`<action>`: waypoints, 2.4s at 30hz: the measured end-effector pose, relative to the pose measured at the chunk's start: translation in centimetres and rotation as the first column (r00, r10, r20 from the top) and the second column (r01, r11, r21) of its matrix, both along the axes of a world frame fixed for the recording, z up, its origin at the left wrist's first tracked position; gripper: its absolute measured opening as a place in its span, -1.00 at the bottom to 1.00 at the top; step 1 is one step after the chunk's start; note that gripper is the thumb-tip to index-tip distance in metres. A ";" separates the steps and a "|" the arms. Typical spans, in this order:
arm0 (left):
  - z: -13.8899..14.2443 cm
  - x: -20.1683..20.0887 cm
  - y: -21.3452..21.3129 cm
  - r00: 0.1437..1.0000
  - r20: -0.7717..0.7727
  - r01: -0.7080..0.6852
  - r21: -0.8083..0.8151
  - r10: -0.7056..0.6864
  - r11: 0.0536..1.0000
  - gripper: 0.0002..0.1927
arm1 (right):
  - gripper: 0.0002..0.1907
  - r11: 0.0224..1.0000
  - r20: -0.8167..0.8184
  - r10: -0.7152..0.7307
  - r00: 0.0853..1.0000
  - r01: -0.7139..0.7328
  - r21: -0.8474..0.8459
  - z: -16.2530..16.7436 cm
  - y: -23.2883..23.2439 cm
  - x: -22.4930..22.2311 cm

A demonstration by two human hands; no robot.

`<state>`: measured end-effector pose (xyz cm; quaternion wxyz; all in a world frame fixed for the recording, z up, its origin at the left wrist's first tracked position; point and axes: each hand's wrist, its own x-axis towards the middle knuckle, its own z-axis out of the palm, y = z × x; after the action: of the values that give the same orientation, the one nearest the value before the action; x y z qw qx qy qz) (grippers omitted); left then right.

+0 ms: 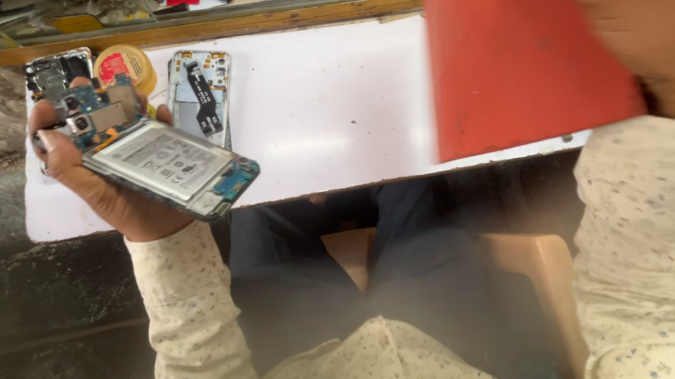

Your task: The person removes a protective film from a smartphone screen, then places the phone on a red mat and cleans the internal components with a cotton swab. The person handles the phone, screen film, and cotton swab during the process.

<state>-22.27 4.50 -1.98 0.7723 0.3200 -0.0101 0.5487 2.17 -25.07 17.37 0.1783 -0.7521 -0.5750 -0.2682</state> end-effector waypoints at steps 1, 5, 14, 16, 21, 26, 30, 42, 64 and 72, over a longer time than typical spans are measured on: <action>-0.2 -0.2 0.2 1.000 -0.002 -0.011 -0.002 0.011 1.000 -0.64 | -0.80 0.998 0.057 -0.004 0.998 0.007 -0.068 -0.1 1.2 -0.5; -0.8 -0.8 0.7 0.999 0.029 -0.015 -0.066 0.017 0.998 -0.63 | -0.77 0.965 0.837 -0.087 0.540 0.255 -0.065 -6.5 9.4 -4.2; -0.7 -3.8 2.1 0.998 0.001 -0.056 0.034 0.056 0.998 -0.66 | -0.87 0.970 -0.394 -0.213 0.894 0.145 -0.194 -19.3 22.9 -11.1; -0.6 -3.4 2.4 0.999 0.014 -0.049 0.071 0.048 0.996 -0.68 | -0.89 0.975 -0.338 -0.201 0.919 0.153 -0.162 -19.1 22.9 -10.0; -0.1 -1.8 1.3 0.999 0.037 -0.037 0.013 0.037 0.999 -0.66 | -0.85 0.955 -0.287 -0.264 0.921 0.207 -0.213 -18.8 23.4 -10.6; 1.3 -1.0 -0.3 1.000 -0.004 -0.029 -0.075 0.028 0.997 -0.64 | -0.48 0.964 -0.332 -0.245 0.911 0.191 -0.186 -19.1 22.8 -10.2; 2.1 -0.2 -1.0 0.999 -0.018 -0.030 0.012 0.030 0.999 -0.66 | -0.49 0.977 -0.314 -0.212 0.926 0.210 -0.041 -18.8 18.6 -3.7; 2.7 4.3 -2.1 1.000 -0.018 -0.020 -0.006 0.019 1.000 -0.65 | -0.33 0.995 -0.221 -0.065 0.973 0.047 -0.086 -17.8 12.5 3.3; -3.6 14.4 -7.3 0.983 -0.184 0.058 0.250 -0.012 0.967 -0.62 | -0.32 0.917 -0.889 0.378 0.258 -0.233 0.322 -18.7 5.5 -3.9; -3.4 13.7 -7.4 0.979 -0.099 0.195 0.206 -0.178 0.959 -0.45 | -0.30 0.949 -0.747 0.304 0.592 -0.119 0.292 -19.7 5.9 -4.4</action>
<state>-8.52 -2.86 -5.43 0.7813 0.4206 -0.0689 0.4560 -2.19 -19.18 -2.31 0.5205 -0.6955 -0.4928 0.0503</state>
